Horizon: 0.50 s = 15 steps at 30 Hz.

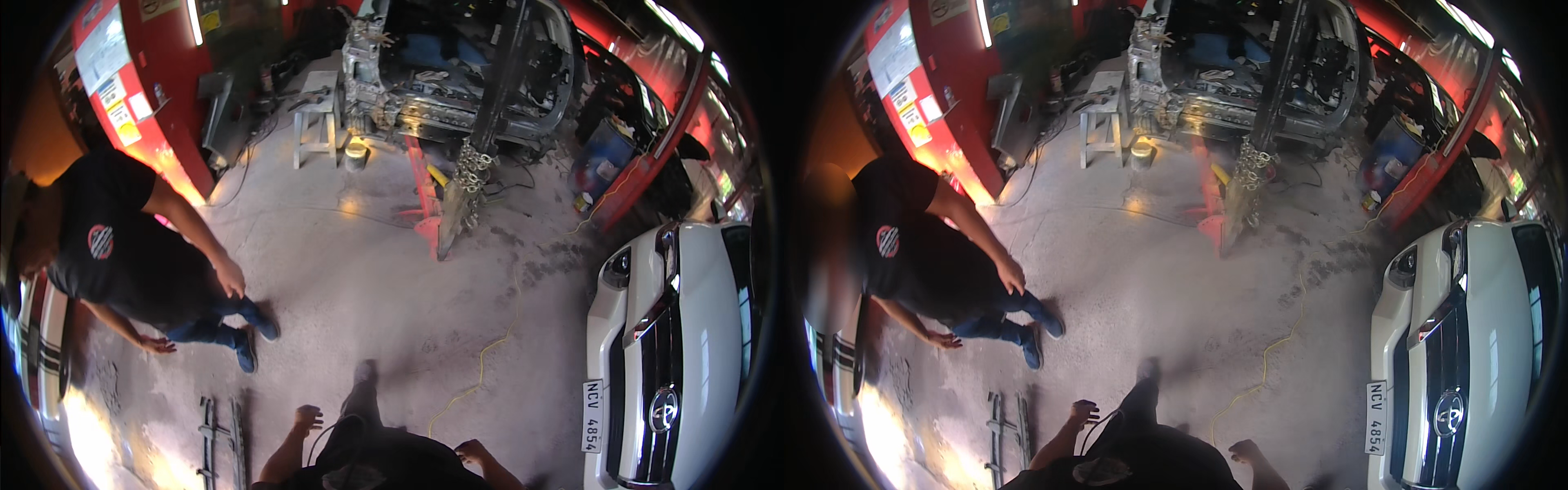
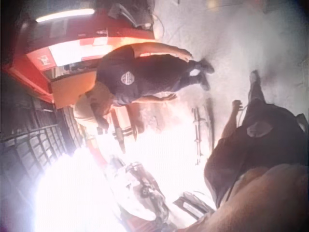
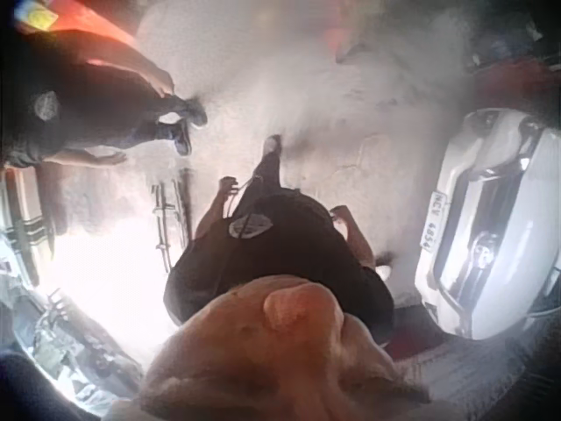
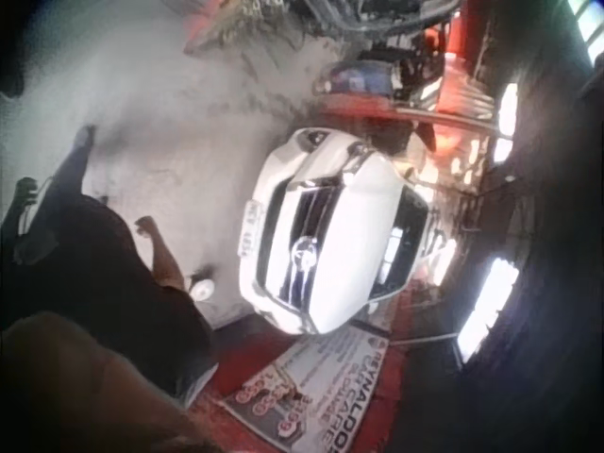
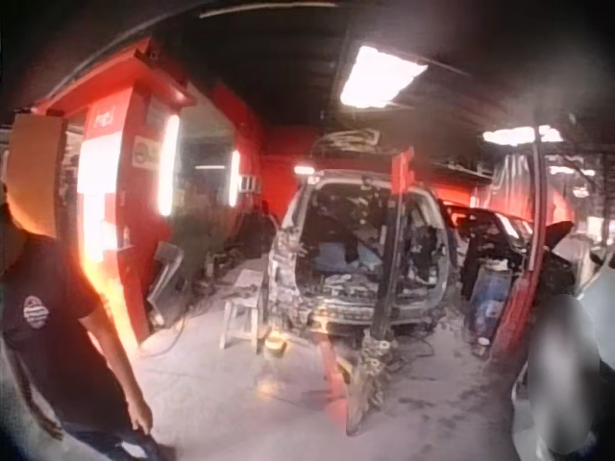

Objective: The person removes a long metal frame from a vehicle, places it on the floor, and then uses a welding torch to heat and weld sections of the frame. The person adjusts the torch and repositions the frame during the process.

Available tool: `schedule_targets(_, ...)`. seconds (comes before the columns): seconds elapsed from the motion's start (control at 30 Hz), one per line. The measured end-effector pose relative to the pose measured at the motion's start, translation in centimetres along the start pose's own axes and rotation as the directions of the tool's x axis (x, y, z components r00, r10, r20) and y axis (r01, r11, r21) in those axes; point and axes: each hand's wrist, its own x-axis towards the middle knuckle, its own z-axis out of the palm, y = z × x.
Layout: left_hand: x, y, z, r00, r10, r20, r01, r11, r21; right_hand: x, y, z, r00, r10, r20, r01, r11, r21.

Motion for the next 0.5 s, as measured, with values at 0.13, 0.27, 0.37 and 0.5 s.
schedule_targets(0.13,6.8,12.0,2.0,0.998,0.058,-0.005,-0.057,0.993,0.105,3.4,-2.9,-4.7,0.999,0.015,0.045,-0.026,0.966,0.257)
schedule_targets(0.27,11.1,22.3,3.6,0.998,0.045,0.035,-0.051,0.975,0.216,4.3,-10.8,-8.9,0.995,0.072,-0.063,-0.035,0.883,0.468)
schedule_targets(0.37,13.9,28.5,5.8,0.996,0.039,0.075,-0.060,0.951,0.302,5.0,-14.5,-10.1,0.978,0.073,-0.196,-0.023,0.969,0.246)
schedule_targets(0.5,18.2,35.1,9.5,0.990,0.055,0.130,-0.096,0.938,0.334,7.5,-13.8,-10.5,0.954,0.284,-0.094,-0.190,0.817,0.545)
